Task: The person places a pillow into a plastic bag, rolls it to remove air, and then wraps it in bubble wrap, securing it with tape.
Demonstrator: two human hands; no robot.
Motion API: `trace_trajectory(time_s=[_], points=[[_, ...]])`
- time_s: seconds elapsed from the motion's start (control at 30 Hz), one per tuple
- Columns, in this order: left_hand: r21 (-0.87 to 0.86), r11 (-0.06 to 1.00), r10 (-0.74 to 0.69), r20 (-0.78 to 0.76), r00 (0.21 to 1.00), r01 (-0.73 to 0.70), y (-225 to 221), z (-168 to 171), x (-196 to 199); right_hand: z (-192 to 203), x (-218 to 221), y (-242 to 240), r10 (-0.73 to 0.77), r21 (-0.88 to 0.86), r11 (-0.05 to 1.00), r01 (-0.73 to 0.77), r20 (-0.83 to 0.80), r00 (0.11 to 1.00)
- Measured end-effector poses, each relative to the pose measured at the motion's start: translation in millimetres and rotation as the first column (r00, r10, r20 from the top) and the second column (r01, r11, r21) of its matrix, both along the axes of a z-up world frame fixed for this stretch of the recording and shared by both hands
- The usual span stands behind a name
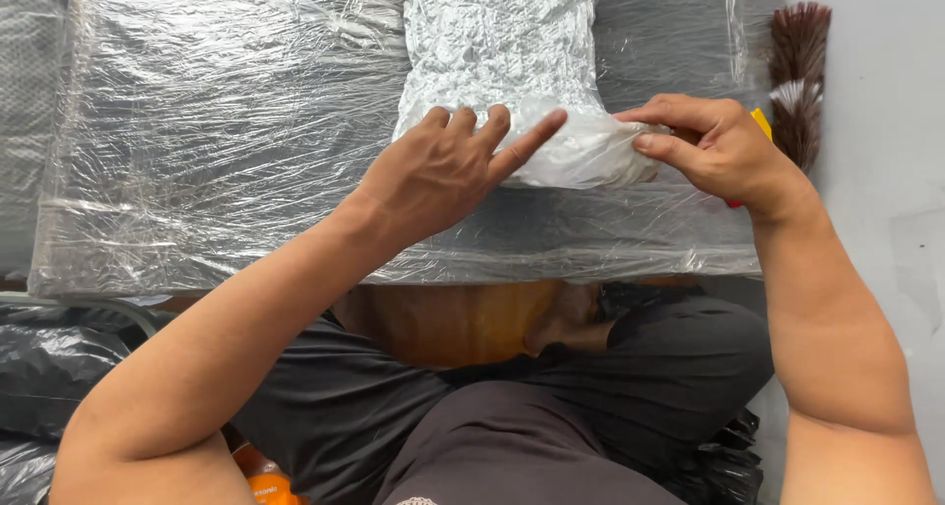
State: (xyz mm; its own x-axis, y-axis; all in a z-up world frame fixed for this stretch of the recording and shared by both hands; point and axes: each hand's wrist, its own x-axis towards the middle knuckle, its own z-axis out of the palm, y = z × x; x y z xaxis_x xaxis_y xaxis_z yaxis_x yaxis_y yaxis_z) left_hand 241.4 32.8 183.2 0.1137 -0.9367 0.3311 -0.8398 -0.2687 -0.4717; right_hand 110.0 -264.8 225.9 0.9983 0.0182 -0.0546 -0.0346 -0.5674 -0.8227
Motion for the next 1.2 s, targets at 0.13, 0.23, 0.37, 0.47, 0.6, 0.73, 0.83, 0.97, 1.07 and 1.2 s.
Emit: trace_trajectory(time_s=[0.13,0.23,0.37,0.47,0.6,0.73,0.83,0.97,1.07,1.2], points=[[0.053,0.997,-0.044,-0.096,0.994,0.049,-4.2,0.7,10.1,5.0,12.6,4.4,0.01,-0.006,1.0,-0.01,-0.066,0.998],[0.046,0.994,-0.094,-0.025,0.995,0.095,-5.2,-0.2,15.9,0.9,19.8,3.7,0.029,0.022,0.999,-0.027,-0.099,0.995],[0.12,0.991,-0.052,-0.016,0.999,0.053,-13.3,-7.1,19.4,-7.3,25.4,-3.8,0.019,0.055,0.998,-0.012,-0.13,0.991],[0.207,0.978,-0.006,-0.029,1.0,0.012,-22.1,-11.5,18.8,-10.9,27.3,-7.0,0.064,0.044,0.997,-0.06,-0.119,0.991],[0.226,0.97,-0.033,-0.256,0.966,0.093,-31.5,-14.0,25.1,-1.9,25.6,-4.3,0.042,-0.095,0.994,-0.05,-0.086,0.995],[0.194,0.973,-0.057,-0.333,0.941,0.127,-40.5,-6.3,35.9,-2.6,18.5,4.2,0.049,-0.246,0.969,-0.034,0.054,0.997],[0.253,0.959,0.002,-0.446,0.895,0.124,-44.8,5.2,43.0,-17.8,5.8,19.7,0.285,-0.759,0.63,0.161,0.419,0.862],[0.279,0.947,0.026,-0.562,0.827,0.159,-47.3,14.1,46.5,-64.5,-8.6,46.7,0.395,-0.767,0.54,0.345,0.593,0.702],[0.284,0.941,0.034,-0.622,0.783,0.185,-49.8,9.8,48.1,-94.1,2.1,51.4,0.37,-0.816,0.396,0.421,0.562,0.74],[0.239,0.94,-0.019,-0.677,0.735,0.245,-49.8,-6.6,59.5,-90.5,29.1,57.6,0.417,-0.774,0.369,0.515,0.633,0.652]])
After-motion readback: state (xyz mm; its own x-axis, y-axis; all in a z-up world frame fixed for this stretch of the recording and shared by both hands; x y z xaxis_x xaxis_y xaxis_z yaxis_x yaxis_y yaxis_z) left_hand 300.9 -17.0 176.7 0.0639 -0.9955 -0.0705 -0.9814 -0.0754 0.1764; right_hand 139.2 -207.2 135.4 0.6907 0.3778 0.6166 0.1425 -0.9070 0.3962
